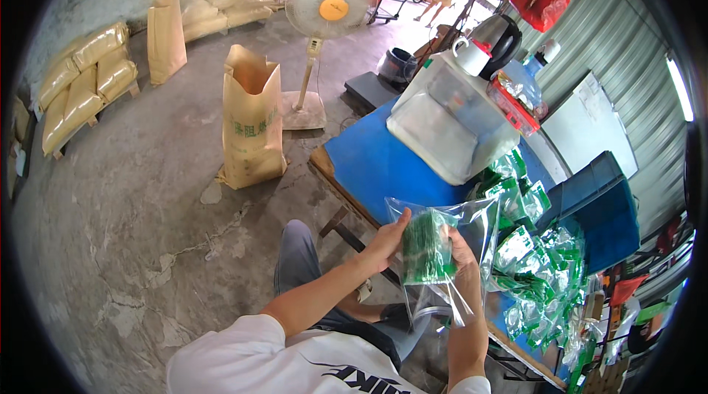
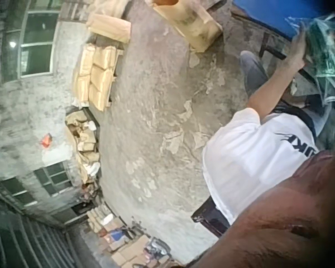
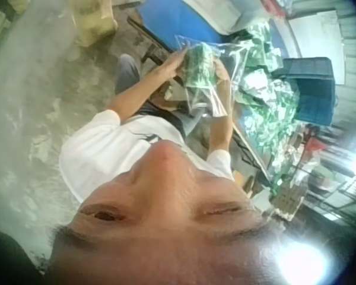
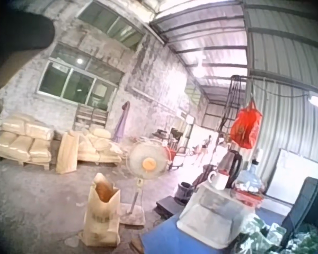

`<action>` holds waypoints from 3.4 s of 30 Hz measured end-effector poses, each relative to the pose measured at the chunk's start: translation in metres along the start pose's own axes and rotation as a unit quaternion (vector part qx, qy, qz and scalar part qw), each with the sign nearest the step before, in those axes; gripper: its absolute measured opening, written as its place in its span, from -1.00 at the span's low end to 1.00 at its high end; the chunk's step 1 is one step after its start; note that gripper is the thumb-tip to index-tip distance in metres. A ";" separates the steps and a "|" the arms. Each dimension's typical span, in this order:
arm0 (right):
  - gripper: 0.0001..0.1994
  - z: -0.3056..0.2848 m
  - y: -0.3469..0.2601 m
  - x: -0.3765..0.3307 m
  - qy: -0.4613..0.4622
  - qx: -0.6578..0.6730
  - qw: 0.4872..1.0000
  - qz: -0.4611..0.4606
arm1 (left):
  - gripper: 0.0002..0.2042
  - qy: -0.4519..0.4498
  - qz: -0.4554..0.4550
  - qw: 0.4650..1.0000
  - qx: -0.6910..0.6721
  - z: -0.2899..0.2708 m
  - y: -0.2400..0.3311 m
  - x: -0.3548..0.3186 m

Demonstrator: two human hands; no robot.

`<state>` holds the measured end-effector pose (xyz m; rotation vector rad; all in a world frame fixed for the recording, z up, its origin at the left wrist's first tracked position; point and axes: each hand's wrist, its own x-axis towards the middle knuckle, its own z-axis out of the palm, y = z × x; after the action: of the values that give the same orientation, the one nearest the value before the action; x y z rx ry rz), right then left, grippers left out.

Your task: The recorder organizes stacks of green plastic bags from a blue crate and packs them into larger clear plastic bags on a work table.

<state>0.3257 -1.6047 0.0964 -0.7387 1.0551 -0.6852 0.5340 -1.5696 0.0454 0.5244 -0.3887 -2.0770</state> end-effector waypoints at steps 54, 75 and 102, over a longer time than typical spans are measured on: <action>-0.61 -0.060 0.032 -0.175 0.380 -0.350 0.758 -0.397 | -0.24 0.048 0.197 0.278 0.939 -0.021 0.041 0.087; -0.61 -0.231 -0.155 -0.104 0.192 -0.756 0.620 -0.087 | -0.20 0.083 0.208 0.257 0.940 -0.059 0.117 0.090; 0.24 -0.081 0.060 -0.044 0.066 -0.240 0.869 -0.427 | -0.29 -0.274 0.200 0.695 0.633 0.042 -0.011 0.098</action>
<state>0.2440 -1.5515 0.0454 -1.6620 1.0091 -1.2565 0.4575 -1.6438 0.0557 0.4709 -2.1505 -1.1956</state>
